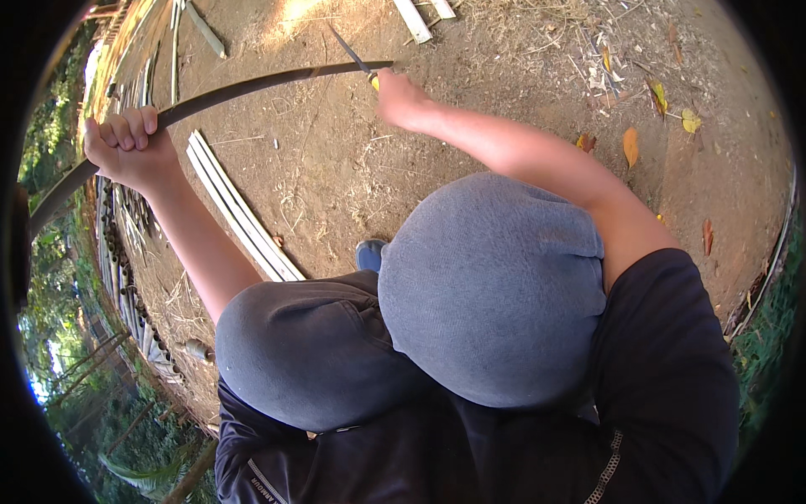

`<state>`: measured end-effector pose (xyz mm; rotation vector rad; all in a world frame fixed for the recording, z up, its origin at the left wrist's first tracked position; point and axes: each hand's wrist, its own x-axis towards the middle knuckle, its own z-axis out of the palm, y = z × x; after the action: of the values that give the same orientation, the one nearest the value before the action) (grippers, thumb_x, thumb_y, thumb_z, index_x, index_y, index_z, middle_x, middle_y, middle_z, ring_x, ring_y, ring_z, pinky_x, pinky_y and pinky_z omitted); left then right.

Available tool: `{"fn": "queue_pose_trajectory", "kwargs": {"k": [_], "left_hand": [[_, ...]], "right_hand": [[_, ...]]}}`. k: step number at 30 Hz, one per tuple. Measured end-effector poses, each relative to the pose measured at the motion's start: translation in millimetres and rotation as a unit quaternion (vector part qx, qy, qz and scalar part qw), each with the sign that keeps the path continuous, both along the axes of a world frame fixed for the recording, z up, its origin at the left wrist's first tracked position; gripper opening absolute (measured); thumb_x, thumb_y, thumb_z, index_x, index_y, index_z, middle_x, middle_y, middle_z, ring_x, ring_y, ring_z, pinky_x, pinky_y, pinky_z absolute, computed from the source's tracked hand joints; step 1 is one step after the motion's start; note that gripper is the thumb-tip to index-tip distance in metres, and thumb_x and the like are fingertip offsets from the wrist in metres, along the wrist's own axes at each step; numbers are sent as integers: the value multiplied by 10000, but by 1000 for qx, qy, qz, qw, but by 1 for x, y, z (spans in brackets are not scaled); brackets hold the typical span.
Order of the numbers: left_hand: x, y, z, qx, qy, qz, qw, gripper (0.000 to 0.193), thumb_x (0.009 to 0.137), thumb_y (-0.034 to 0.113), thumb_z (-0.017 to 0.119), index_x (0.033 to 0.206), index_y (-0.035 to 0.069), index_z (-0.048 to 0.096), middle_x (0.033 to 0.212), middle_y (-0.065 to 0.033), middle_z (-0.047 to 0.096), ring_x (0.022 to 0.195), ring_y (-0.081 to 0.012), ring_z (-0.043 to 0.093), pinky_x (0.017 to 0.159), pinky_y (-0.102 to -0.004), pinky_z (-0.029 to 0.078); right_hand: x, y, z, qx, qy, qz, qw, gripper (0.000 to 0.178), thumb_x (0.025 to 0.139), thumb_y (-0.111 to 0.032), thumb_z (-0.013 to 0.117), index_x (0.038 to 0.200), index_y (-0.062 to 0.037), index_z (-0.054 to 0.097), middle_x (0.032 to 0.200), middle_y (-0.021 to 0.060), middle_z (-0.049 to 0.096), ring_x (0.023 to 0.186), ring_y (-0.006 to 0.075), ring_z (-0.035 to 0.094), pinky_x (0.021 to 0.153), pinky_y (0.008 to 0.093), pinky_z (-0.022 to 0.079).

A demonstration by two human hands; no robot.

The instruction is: The person sits on the ground and uses a knife to shave thin layers off the surface of a long bamboo strip. They hold the bamboo with one hand and draw the blade across the material, rotating the strip to smooth different sections.

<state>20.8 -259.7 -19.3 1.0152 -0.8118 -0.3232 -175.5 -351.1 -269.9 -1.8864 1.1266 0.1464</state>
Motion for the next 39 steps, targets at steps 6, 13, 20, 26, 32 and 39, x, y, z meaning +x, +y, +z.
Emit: {"fn": "queue_pose_trajectory", "kwargs": {"k": [6, 13, 20, 26, 32, 39], "left_hand": [[27, 8, -5, -7, 17, 17, 1000, 426, 900, 276, 583, 591, 171, 309, 493, 40, 260, 413, -92, 277, 448, -279, 305], [26, 3, -7, -16, 19, 40, 999, 410, 899, 257, 579, 596, 170, 316, 502, 45, 259, 426, -88, 260, 453, -273, 306], [41, -4, -16, -27, 34, 49, 998, 414, 895, 252, 583, 589, 172, 316, 512, 51, 248, 438, -80, 268, 469, -272, 314], [54, 4, -17, -31, 52, 85, 995, 396, 906, 226, 562, 616, 167, 300, 539, 43, 248, 474, -97, 281, 491, -281, 333], [55, 12, -15, -25, 55, 118, 991, 363, 893, 186, 549, 628, 158, 301, 543, 35, 255, 473, -104, 272, 499, -290, 344], [51, 10, -20, -19, 73, 108, 991, 370, 901, 180, 537, 607, 162, 313, 530, 38, 260, 458, -105, 293, 494, -301, 353]], "right_hand": [[2, -8, -1, -4, 31, -3, 999, 345, 910, 1, 488, 1236, 114, 505, 1051, 247, 648, 885, 286, 676, 727, 356, 556], [6, -33, -18, -6, 101, 30, 994, 336, 879, 11, 501, 1200, 95, 556, 1116, 270, 638, 986, 331, 669, 799, 383, 556], [-1, -38, -30, -19, 109, -2, 994, 370, 887, -11, 497, 1246, 70, 541, 1176, 260, 624, 1077, 355, 639, 893, 412, 532], [8, -38, -37, 3, 124, -13, 992, 304, 879, -43, 541, 1151, 65, 623, 1184, 245, 631, 1088, 356, 635, 912, 405, 527], [17, -41, -46, -20, 141, 20, 990, 333, 860, -64, 578, 1169, 49, 625, 1208, 246, 620, 1095, 358, 631, 931, 413, 516], [8, -40, -43, -66, 151, 28, 986, 336, 811, -41, 605, 1131, 53, 643, 1184, 250, 629, 1078, 364, 637, 901, 405, 528]]}}
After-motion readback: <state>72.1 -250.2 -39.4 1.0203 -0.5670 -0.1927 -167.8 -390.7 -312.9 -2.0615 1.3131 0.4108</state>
